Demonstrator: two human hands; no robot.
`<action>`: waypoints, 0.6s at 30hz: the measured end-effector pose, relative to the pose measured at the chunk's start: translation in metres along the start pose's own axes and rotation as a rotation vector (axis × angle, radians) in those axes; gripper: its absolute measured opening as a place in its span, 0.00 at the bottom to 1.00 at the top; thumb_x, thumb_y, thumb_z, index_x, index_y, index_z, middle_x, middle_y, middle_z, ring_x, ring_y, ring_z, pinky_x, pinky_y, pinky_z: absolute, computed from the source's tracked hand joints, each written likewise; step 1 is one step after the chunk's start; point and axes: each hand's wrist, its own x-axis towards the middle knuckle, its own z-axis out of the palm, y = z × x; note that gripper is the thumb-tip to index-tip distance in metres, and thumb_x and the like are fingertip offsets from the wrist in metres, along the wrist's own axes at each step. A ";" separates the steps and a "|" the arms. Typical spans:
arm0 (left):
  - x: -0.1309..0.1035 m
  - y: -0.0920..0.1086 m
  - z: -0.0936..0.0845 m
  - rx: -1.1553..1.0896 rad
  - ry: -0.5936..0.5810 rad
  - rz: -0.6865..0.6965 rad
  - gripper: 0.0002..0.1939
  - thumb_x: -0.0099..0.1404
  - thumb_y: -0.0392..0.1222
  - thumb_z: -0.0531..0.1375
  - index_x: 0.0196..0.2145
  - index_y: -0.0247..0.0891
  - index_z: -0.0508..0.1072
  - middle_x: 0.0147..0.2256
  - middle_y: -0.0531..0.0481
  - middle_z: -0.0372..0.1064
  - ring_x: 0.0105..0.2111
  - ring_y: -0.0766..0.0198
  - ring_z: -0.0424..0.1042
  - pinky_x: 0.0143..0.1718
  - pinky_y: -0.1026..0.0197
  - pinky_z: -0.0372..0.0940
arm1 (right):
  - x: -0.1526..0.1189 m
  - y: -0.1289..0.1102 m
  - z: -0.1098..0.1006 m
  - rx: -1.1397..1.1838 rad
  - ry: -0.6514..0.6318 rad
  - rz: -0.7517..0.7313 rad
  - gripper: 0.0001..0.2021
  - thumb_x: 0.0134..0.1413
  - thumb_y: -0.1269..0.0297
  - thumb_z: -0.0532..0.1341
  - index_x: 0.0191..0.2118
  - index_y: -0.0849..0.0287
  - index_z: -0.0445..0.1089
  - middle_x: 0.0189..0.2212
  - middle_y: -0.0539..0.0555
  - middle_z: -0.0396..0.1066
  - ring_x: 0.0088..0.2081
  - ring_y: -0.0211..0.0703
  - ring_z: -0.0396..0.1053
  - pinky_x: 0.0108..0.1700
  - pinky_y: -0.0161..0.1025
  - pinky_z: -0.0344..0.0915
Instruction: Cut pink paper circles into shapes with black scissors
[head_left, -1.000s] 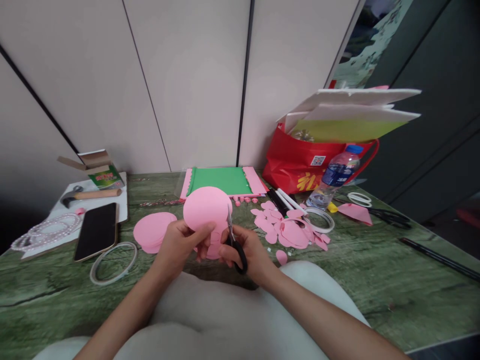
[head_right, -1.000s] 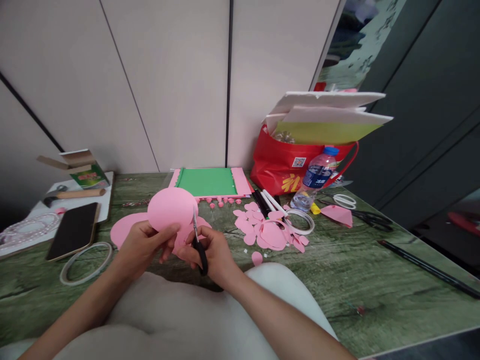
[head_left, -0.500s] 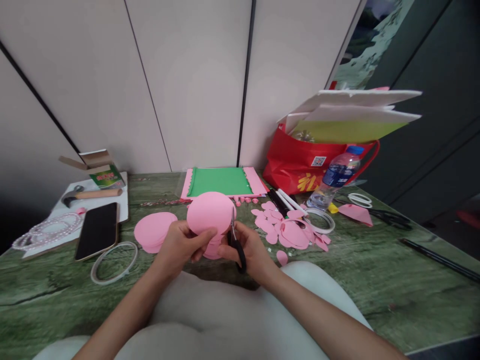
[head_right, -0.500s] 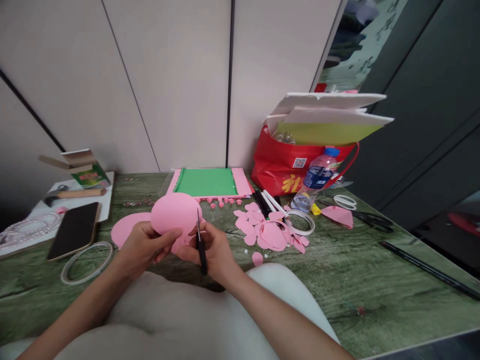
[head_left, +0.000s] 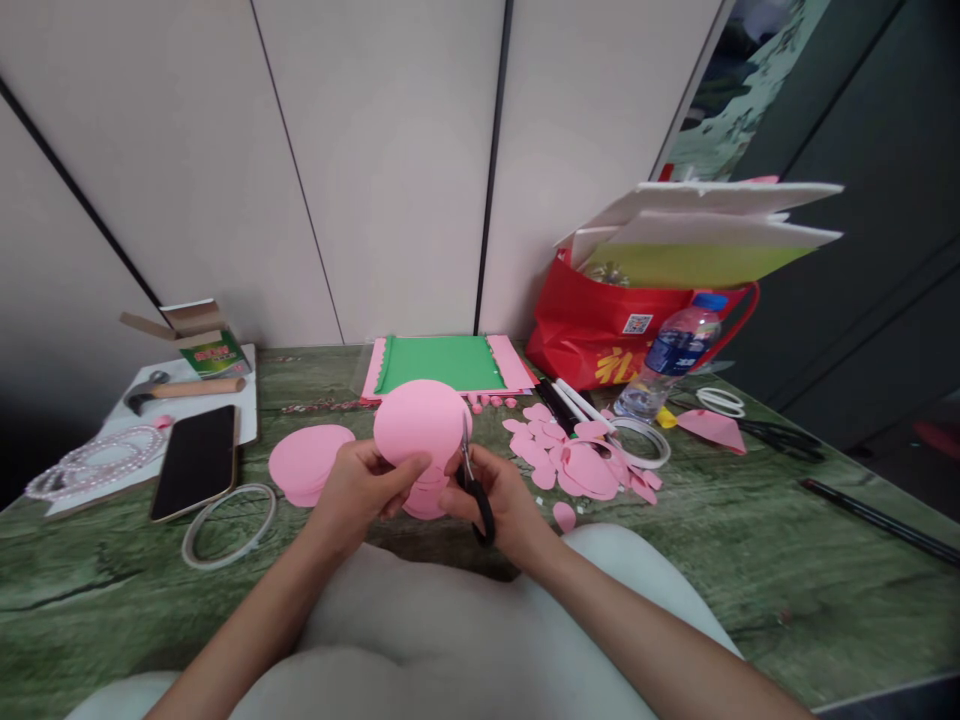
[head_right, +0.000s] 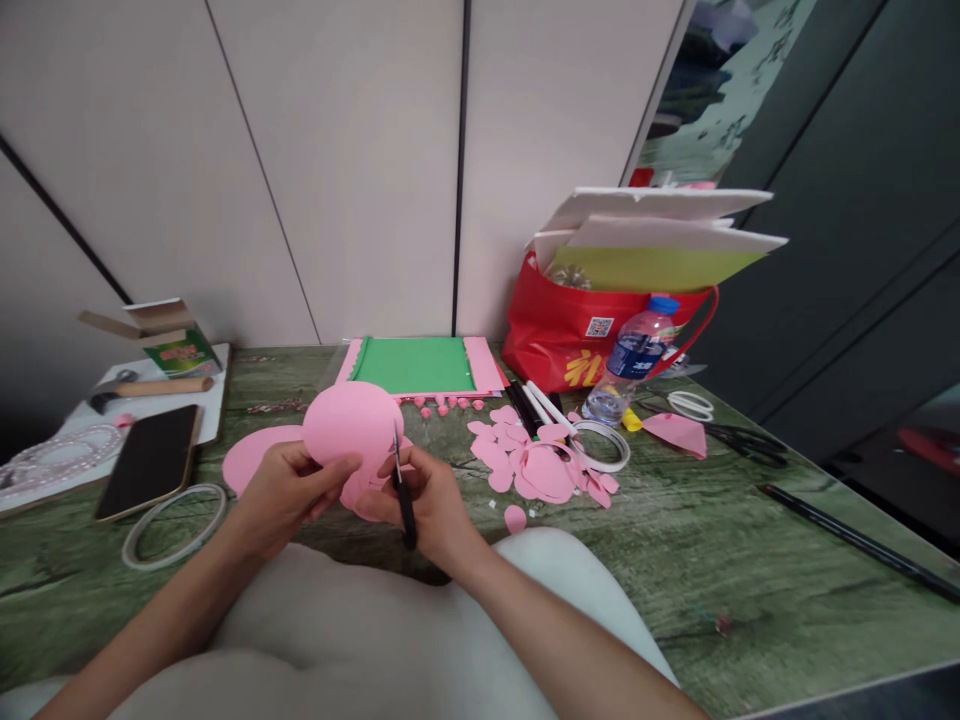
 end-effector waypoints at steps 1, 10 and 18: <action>0.000 0.000 0.000 -0.001 0.003 0.001 0.16 0.52 0.45 0.62 0.15 0.33 0.64 0.09 0.59 0.54 0.10 0.77 0.50 0.11 0.71 0.44 | 0.000 0.000 0.000 0.005 0.002 0.002 0.19 0.29 0.61 0.70 0.27 0.59 0.60 0.16 0.41 0.58 0.18 0.29 0.53 0.21 0.29 0.52; 0.002 0.001 0.001 -0.037 0.020 0.019 0.17 0.52 0.43 0.62 0.14 0.34 0.62 0.09 0.60 0.54 0.11 0.77 0.50 0.12 0.71 0.45 | -0.001 0.003 0.000 -0.024 0.035 0.043 0.17 0.31 0.60 0.69 0.26 0.60 0.61 0.14 0.42 0.60 0.16 0.28 0.53 0.18 0.28 0.50; -0.001 0.006 0.004 -0.193 -0.051 -0.003 0.12 0.54 0.44 0.61 0.19 0.35 0.67 0.14 0.56 0.64 0.12 0.70 0.61 0.11 0.68 0.56 | -0.001 0.006 -0.002 -0.028 -0.008 0.036 0.17 0.33 0.59 0.68 0.26 0.59 0.60 0.13 0.43 0.61 0.14 0.29 0.56 0.16 0.27 0.50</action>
